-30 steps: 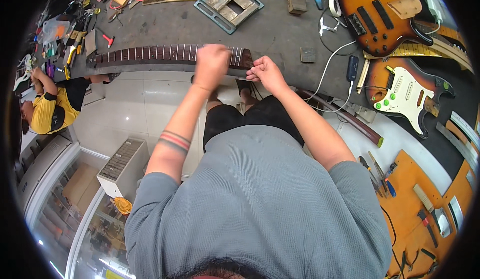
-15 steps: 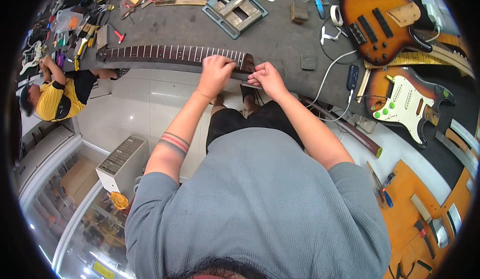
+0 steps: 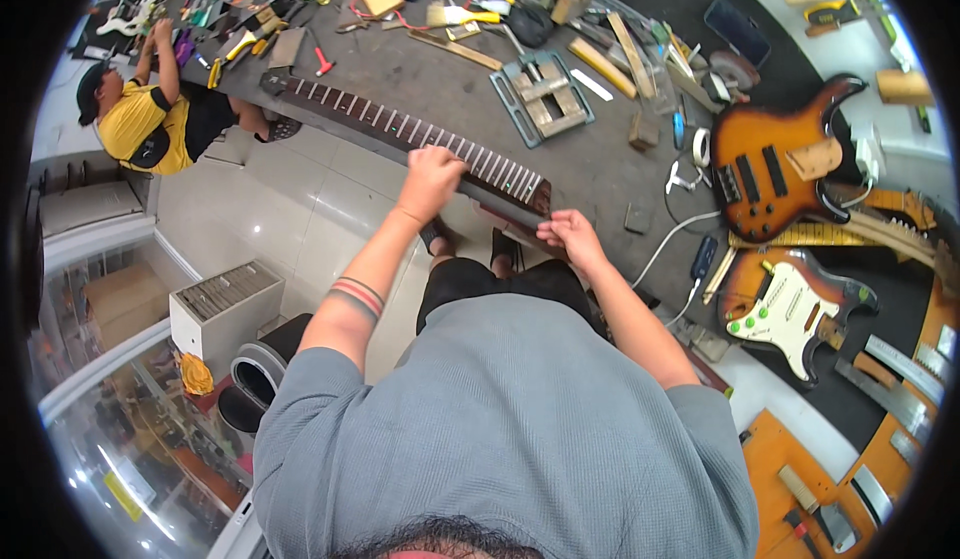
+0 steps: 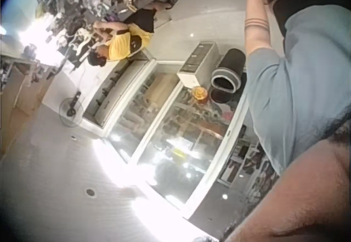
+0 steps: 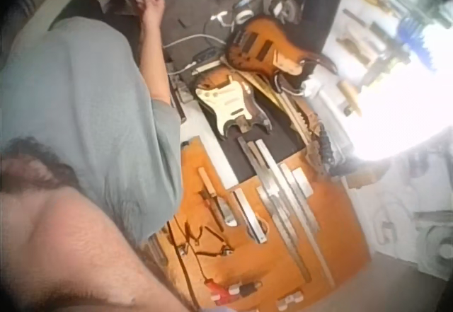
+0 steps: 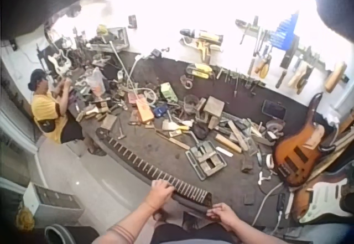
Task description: The person applies liquid onto a block from a bottle, rubs the guitar fretboard with the block, and wipes down the guitar neck with a cloth.
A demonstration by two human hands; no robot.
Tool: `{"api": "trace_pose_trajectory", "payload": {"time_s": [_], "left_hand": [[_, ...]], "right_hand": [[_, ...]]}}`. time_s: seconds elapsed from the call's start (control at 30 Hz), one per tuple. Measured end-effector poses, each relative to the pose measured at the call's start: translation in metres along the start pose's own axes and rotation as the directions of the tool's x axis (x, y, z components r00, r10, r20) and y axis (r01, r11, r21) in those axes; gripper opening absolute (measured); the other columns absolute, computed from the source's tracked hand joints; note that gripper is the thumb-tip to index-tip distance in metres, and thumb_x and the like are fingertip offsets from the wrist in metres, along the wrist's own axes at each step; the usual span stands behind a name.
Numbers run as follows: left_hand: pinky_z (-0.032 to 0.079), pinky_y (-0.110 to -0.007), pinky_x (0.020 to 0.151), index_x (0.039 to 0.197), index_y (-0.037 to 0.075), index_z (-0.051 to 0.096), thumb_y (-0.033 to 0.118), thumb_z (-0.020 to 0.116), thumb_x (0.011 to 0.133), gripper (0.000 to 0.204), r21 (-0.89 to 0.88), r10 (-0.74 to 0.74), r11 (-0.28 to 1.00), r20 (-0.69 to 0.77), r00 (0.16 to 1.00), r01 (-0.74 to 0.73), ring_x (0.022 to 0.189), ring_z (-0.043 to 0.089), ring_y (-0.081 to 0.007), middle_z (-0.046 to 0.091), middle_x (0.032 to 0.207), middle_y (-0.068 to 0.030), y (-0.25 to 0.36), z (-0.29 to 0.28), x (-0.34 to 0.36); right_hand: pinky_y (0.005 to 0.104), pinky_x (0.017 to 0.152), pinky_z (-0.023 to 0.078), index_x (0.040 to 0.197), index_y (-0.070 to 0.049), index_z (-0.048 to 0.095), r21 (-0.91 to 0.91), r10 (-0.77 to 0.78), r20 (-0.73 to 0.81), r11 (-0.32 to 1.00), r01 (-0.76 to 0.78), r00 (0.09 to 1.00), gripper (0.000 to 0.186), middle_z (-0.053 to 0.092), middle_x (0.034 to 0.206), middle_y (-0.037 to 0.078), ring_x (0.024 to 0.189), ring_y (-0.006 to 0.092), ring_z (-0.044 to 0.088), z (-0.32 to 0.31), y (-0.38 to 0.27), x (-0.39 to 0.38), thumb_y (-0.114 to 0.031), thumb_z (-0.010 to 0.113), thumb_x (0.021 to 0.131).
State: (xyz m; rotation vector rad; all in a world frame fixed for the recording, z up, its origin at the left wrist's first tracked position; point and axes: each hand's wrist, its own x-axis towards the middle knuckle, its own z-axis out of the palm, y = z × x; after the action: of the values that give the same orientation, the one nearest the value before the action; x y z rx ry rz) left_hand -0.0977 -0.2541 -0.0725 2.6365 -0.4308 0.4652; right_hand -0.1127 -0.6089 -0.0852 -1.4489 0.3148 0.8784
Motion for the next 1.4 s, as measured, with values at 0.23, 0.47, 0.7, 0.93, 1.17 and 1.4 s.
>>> {"api": "trace_pose_trajectory", "payload": {"time_s": [0.23, 0.47, 0.7, 0.93, 1.17, 1.4], "left_hand": [[0.044, -0.05, 0.082, 0.089, 0.012, 0.07, 0.016, 0.071, 0.085, 0.005, 0.295, -0.409, 0.799, -0.372, 0.833, 0.524, 0.095, 0.063, -0.0312, 0.066, 0.095, -0.0074, -0.132, -0.047, 0.0], [0.049, -0.047, 0.08, 0.079, 0.009, 0.067, 0.012, 0.069, 0.079, 0.004, -0.165, 0.057, 0.984, -0.026, 0.998, -0.061, 0.087, 0.064, -0.0323, 0.065, 0.084, -0.0103, 0.05, 0.033, 0.017], [0.055, -0.039, 0.09, 0.125, 0.011, 0.066, 0.022, 0.074, 0.1, 0.028, -0.707, -0.275, -0.531, 0.665, 0.695, 0.467, 0.101, 0.069, -0.0179, 0.072, 0.113, -0.0023, 0.01, -0.061, 0.039], [0.058, -0.042, 0.097, 0.128, 0.01, 0.063, 0.026, 0.061, 0.109, 0.025, -0.605, -0.191, -0.747, 0.593, 0.783, 0.276, 0.111, 0.071, -0.0254, 0.072, 0.122, -0.0119, -0.085, -0.19, 0.014], [0.058, -0.041, 0.099, 0.132, 0.007, 0.063, 0.03, 0.057, 0.111, 0.032, -0.689, -0.287, -0.688, 0.545, 0.788, 0.226, 0.112, 0.071, -0.0244, 0.072, 0.127, -0.0124, -0.118, -0.245, -0.037], [0.058, -0.039, 0.096, 0.131, 0.007, 0.064, 0.031, 0.057, 0.112, 0.032, -0.797, -0.601, -0.587, 0.544, 0.585, 0.139, 0.115, 0.071, -0.0233, 0.073, 0.125, -0.0133, -0.167, -0.311, -0.105]], "right_hand": [[0.0327, 0.087, 0.056, 0.133, -0.002, 0.052, -0.152, 0.042, 0.019, 0.988, -0.038, 0.999, 0.025, 0.076, 0.12, 0.014, 0.102, 0.0197, 0.075, -0.015, 0.013, -0.021, -0.014, 0.053, 0.111], [0.032, 0.078, 0.057, 0.123, -0.004, 0.058, -0.167, 0.208, -0.114, 0.96, -0.225, 0.971, 0.016, 0.074, 0.111, 0.01, 0.09, 0.0183, 0.071, -0.029, 0.038, -0.04, -0.01, 0.059, 0.108], [0.0321, 0.087, 0.058, 0.122, -0.003, 0.062, -0.369, -0.019, -0.156, 0.929, -0.04, 0.988, 0.023, 0.073, 0.114, 0.01, 0.1, 0.0177, 0.072, 0.043, -0.008, -0.043, -0.012, 0.07, 0.103], [0.0403, 0.105, 0.053, 0.147, -0.004, 0.048, -0.452, -0.517, 0.06, 0.749, 0.485, 0.854, 0.067, 0.058, 0.137, 0.015, 0.119, 0.025, 0.065, 0.244, -0.14, -0.033, -0.014, 0.083, 0.091], [0.038, 0.103, 0.052, 0.154, -0.003, 0.041, -0.406, -0.646, 0.294, 0.582, 0.704, 0.704, 0.083, 0.056, 0.134, 0.013, 0.118, 0.0223, 0.062, 0.377, -0.193, 0.013, -0.017, 0.088, 0.087], [0.0368, 0.098, 0.052, 0.137, -0.004, 0.056, -0.255, -0.57, 0.568, 0.563, 0.786, 0.593, 0.056, 0.059, 0.124, 0.01, 0.11, 0.02, 0.064, 0.485, -0.21, 0.046, -0.017, 0.084, 0.091]]}}
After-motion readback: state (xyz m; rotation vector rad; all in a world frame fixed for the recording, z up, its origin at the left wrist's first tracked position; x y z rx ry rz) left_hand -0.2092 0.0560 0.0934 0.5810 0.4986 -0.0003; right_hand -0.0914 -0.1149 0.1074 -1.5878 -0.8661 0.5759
